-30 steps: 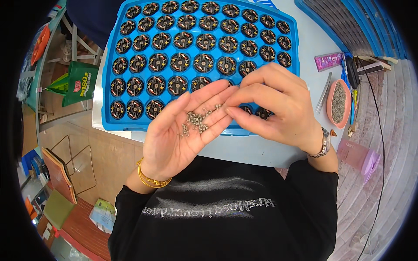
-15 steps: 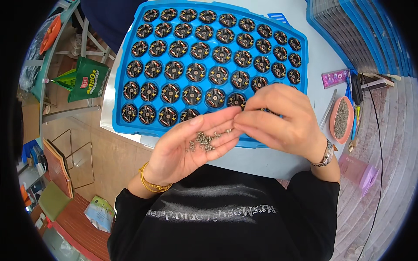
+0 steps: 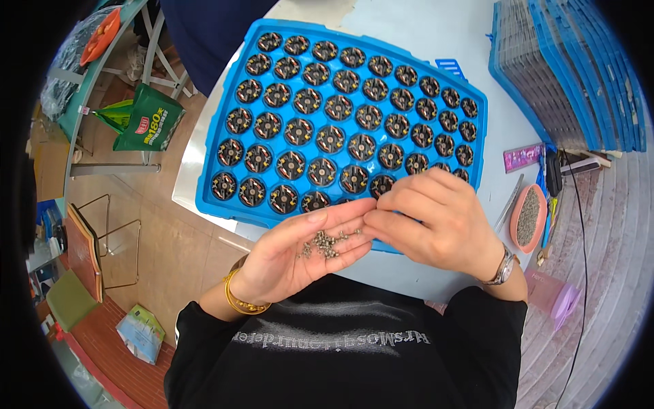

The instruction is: Placing small metal electronic components into an organizational grid tray.

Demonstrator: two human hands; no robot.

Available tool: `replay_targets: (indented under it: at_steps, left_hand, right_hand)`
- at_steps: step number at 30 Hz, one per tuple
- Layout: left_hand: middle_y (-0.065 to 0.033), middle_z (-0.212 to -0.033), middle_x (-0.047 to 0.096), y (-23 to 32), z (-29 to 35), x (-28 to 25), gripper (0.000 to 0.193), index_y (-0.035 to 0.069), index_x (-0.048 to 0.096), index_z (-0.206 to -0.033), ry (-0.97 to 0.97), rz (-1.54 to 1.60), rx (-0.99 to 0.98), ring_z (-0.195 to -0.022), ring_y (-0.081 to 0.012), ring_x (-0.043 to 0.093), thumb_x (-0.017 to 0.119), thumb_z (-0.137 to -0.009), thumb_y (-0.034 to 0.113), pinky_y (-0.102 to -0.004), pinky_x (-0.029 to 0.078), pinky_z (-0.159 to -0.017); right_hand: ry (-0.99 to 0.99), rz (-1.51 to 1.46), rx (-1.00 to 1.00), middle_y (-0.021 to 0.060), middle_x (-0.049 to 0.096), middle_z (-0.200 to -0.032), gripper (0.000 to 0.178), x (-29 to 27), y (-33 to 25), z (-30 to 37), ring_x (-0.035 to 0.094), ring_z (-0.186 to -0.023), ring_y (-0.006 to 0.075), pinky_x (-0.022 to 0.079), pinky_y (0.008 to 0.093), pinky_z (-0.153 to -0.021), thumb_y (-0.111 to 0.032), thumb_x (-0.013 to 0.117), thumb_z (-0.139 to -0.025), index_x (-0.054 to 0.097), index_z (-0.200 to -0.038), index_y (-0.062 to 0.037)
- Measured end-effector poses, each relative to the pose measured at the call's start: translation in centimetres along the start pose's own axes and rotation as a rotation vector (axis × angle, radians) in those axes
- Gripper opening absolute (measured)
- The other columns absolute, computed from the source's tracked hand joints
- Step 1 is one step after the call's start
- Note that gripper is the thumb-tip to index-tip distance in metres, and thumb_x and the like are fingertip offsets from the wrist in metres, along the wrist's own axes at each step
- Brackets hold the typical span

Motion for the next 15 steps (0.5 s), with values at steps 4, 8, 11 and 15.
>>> replay_targets:
  at_steps: [4, 8, 11, 15]
  left_hand:
    - [-0.0191, -0.156, 0.035, 0.6, 0.2, 0.1, 0.056, -0.010, 0.026, -0.151, -0.026, 0.009, 0.000, -0.142, -0.0275, 0.040, 0.032, -0.108, 0.025, -0.0446, 0.031, -0.121]
    - [-0.0169, -0.150, 0.043, 0.9, 0.5, -0.6, 0.052, -0.009, 0.033, -0.148, -0.071, 0.077, -0.080, -0.137, -0.0254, 0.046, 0.039, -0.108, 0.023, -0.0415, 0.038, -0.117]
    - [-0.0194, -0.145, 0.047, 1.7, 1.1, 0.0, 0.053, -0.009, 0.033, -0.148, -0.076, 0.087, -0.118, -0.135, -0.0287, 0.049, 0.037, -0.108, 0.025, -0.0425, 0.040, -0.115]
    - [-0.0118, -0.112, 0.059, 3.4, 2.8, -2.5, 0.040, -0.005, 0.049, -0.133, -0.197, 0.113, 0.092, -0.101, -0.0204, 0.061, 0.041, -0.107, 0.025, -0.0329, 0.052, -0.093]
  right_hand:
    - [-0.026, -0.078, 0.022, -0.0012, 0.064, -0.083, 0.024, -0.3, 0.5, -0.3, 0.062, -0.075, 0.0186, 0.047, 0.0314, -0.064, -0.014, 0.085, -0.064, 0.073, -0.085, -0.0119]
    - [-0.108, -0.310, 0.081, -0.0003, 0.065, -0.083, 0.021, -0.1, 1.0, -0.9, 0.062, -0.075, 0.0198, 0.047, 0.0312, -0.064, -0.009, 0.084, -0.066, 0.073, -0.083, -0.0123]
    - [-0.159, -0.529, 0.153, 0.0004, 0.065, -0.080, 0.017, -0.2, 2.3, -1.7, 0.062, -0.075, 0.0185, 0.047, 0.0309, -0.065, -0.008, 0.082, -0.069, 0.072, -0.081, -0.0109]
    - [-0.030, -0.580, 0.369, 0.0025, 0.065, -0.093, 0.009, -0.2, 7.1, -3.8, 0.058, -0.082, 0.0138, 0.047, 0.0295, -0.077, -0.012, 0.071, -0.087, 0.065, -0.089, -0.0056]
Point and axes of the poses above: each hand's wrist, its own z-axis away from the middle knuckle, its own x-axis out of the palm, y = z × x, the point moved 2 cm from there along -z, towards the middle knuckle
